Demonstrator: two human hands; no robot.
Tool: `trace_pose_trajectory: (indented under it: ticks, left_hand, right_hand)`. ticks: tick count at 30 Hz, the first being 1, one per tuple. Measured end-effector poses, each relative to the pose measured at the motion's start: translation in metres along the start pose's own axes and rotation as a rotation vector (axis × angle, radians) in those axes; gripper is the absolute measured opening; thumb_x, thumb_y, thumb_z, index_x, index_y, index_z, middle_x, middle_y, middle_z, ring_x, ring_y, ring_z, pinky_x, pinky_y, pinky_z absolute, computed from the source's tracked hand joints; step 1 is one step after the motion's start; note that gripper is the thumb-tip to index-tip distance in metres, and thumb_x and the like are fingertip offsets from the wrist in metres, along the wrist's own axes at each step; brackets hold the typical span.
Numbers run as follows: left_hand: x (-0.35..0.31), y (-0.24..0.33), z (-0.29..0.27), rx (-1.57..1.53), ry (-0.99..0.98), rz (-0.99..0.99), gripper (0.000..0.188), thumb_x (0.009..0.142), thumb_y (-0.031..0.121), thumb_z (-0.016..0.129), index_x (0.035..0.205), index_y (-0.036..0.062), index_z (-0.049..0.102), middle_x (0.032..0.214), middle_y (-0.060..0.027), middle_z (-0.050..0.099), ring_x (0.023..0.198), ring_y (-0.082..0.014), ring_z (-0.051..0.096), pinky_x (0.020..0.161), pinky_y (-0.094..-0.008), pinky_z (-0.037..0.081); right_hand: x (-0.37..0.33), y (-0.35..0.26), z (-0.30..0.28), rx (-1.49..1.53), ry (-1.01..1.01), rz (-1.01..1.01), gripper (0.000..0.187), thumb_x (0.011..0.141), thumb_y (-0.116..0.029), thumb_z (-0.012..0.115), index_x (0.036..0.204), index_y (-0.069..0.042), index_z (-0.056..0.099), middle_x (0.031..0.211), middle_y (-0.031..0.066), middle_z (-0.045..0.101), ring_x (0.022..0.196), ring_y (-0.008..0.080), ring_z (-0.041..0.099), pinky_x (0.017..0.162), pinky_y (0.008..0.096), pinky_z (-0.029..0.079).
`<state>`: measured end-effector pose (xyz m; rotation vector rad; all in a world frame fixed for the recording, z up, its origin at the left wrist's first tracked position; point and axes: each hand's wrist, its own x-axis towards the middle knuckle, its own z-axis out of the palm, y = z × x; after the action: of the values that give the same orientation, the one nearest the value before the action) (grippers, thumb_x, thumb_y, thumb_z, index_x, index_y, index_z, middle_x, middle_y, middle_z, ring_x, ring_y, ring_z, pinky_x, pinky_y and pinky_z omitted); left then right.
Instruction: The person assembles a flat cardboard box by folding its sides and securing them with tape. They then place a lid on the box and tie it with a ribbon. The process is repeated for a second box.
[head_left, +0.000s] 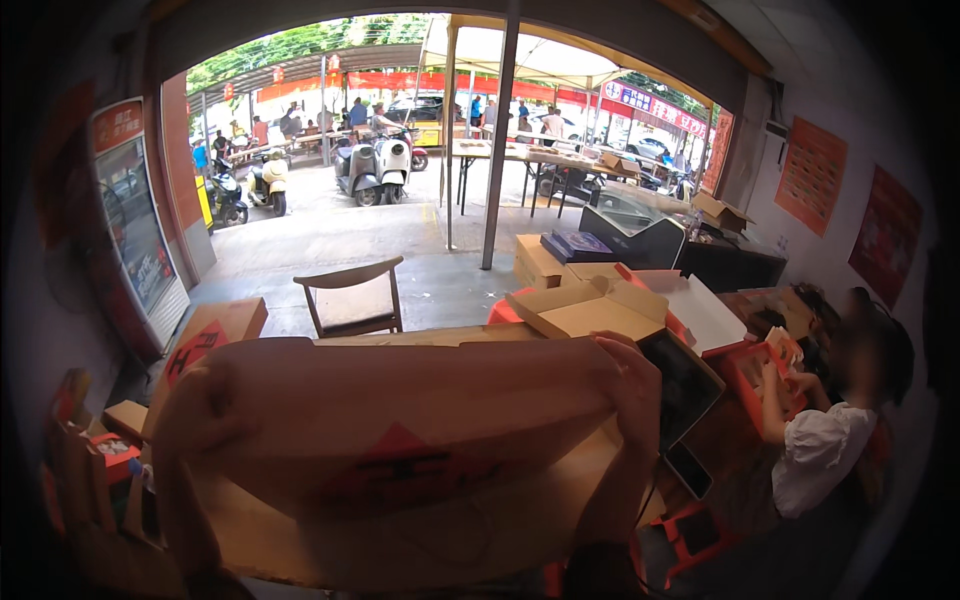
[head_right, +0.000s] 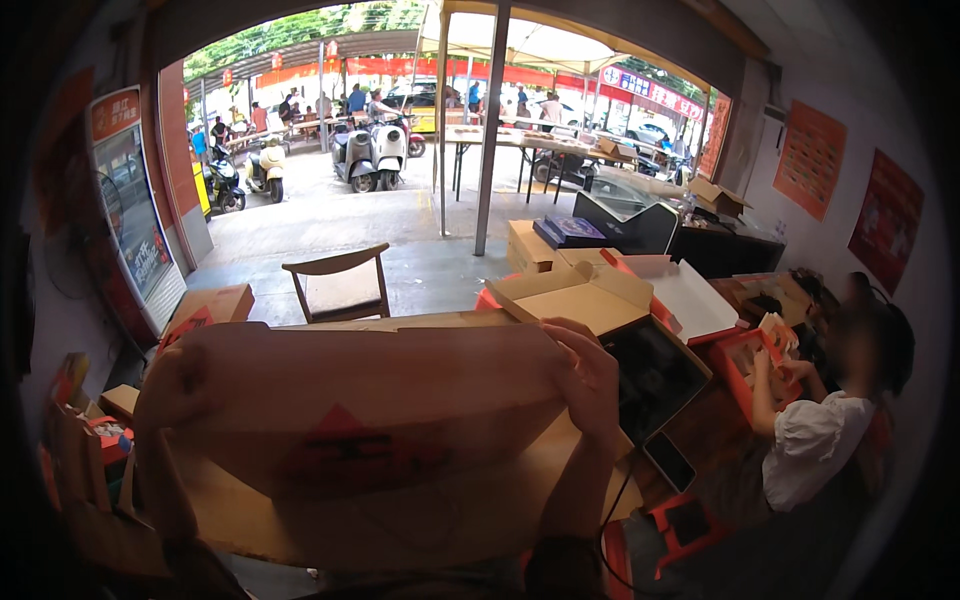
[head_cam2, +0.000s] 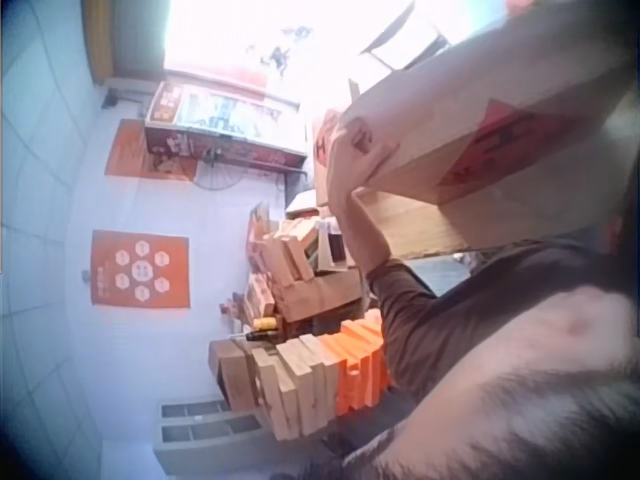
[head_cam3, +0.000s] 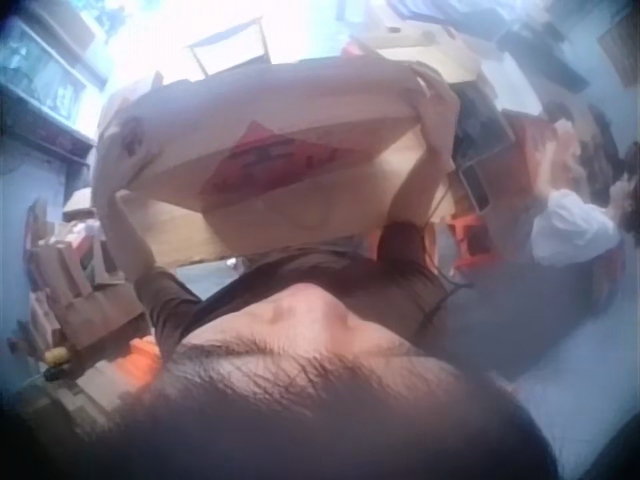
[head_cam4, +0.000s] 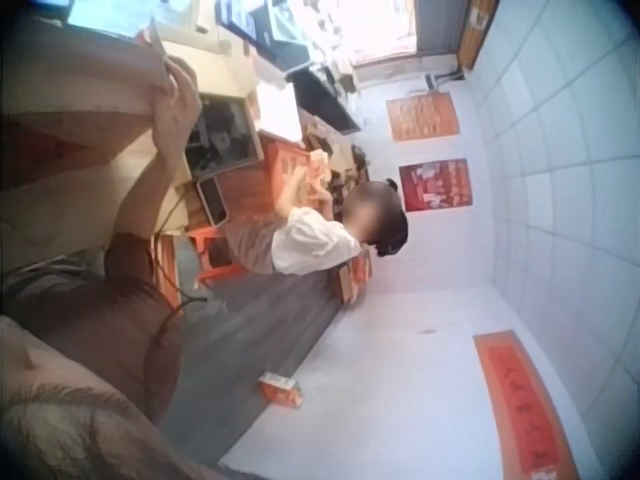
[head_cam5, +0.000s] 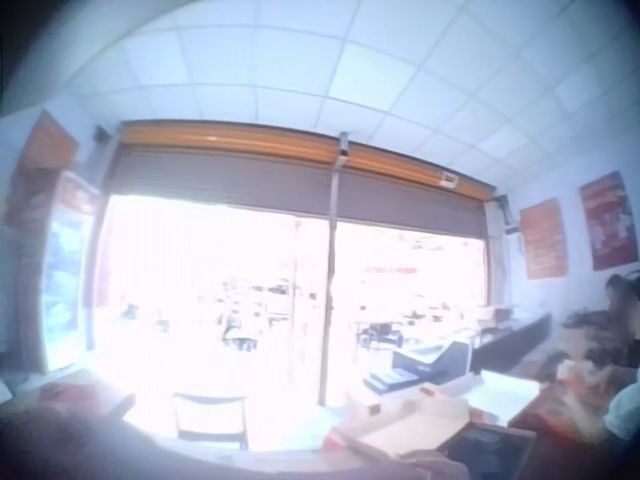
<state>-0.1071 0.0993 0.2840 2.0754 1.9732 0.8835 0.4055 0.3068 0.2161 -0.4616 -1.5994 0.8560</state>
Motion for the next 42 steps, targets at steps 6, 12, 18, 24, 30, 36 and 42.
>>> trace_pose_trajectory:
  ticks: [6,12,18,24,30,36,42]
  left_hand:
    - [-0.003,-0.012,0.003,0.044,0.086,0.187,0.057,0.064,0.031,0.091,0.109,0.0007,0.073,0.103,-0.0175,0.071,0.095,-0.0312,0.069,0.082,-0.0414,0.056]
    - [0.004,0.01,-0.006,0.214,-0.087,-0.023,0.062,0.064,0.035,0.093,0.113,0.0025,0.073,0.111,-0.0187,0.071,0.103,-0.0358,0.068,0.092,-0.0431,0.055]
    - [0.0,0.001,0.006,0.169,0.2,0.295,0.084,0.065,0.03,0.091,0.141,0.0096,0.063,0.134,-0.0176,0.061,0.115,-0.0343,0.065,0.101,-0.0436,0.051]
    - [0.012,0.021,-0.007,0.173,0.072,0.31,0.083,0.067,0.022,0.083,0.146,0.0104,0.06,0.13,-0.0143,0.062,0.113,-0.0342,0.064,0.1,-0.0456,0.051]
    - [0.045,0.038,0.007,0.872,0.292,0.553,0.058,0.081,0.024,0.08,0.134,0.0071,0.065,0.11,-0.0125,0.069,0.099,-0.031,0.069,0.095,-0.0442,0.054]
    - [0.069,0.105,0.034,0.713,0.072,0.596,0.041,0.096,0.031,0.072,0.13,0.0091,0.066,0.095,-0.0108,0.071,0.089,-0.0297,0.074,0.081,-0.0437,0.059]
    - [0.114,0.137,0.067,0.501,-0.087,0.767,0.027,0.098,0.03,0.068,0.11,0.0061,0.068,0.084,-0.0118,0.071,0.079,-0.0303,0.076,0.067,-0.0439,0.061]
  right_hand:
    - [-0.002,0.013,-0.003,0.105,-0.023,-0.134,0.015,0.091,0.006,0.071,0.105,0.001,0.071,0.129,0.0188,0.068,0.129,0.0328,0.062,0.11,0.0456,0.049]
    - [-0.002,0.027,-0.007,0.15,0.029,-0.235,0.013,0.091,0.006,0.073,0.103,0.002,0.071,0.117,0.0206,0.075,0.123,0.0374,0.067,0.105,0.0481,0.052]
    - [0.006,0.03,0.003,0.186,0.042,-0.229,0.013,0.09,0.006,0.075,0.102,0.002,0.072,0.117,0.0212,0.075,0.124,0.0369,0.067,0.104,0.0474,0.053]
    - [0.006,0.029,0.004,0.21,0.087,-0.211,0.012,0.091,0.004,0.074,0.103,0.002,0.072,0.118,0.0212,0.075,0.123,0.0354,0.068,0.105,0.0468,0.052]
    - [0.009,0.036,0.009,0.169,0.116,-0.232,0.014,0.093,0.001,0.074,0.106,0.003,0.072,0.121,0.0207,0.075,0.123,0.0327,0.068,0.105,0.0438,0.052]
    - [0.008,0.033,0.01,0.132,0.137,-0.232,0.014,0.093,-0.001,0.074,0.106,0.003,0.073,0.122,0.0205,0.074,0.123,0.0311,0.068,0.104,0.0414,0.053]
    - [0.007,0.033,0.013,0.13,0.135,-0.241,0.015,0.094,-0.001,0.073,0.108,0.004,0.073,0.123,0.021,0.074,0.124,0.0306,0.067,0.104,0.0415,0.053]
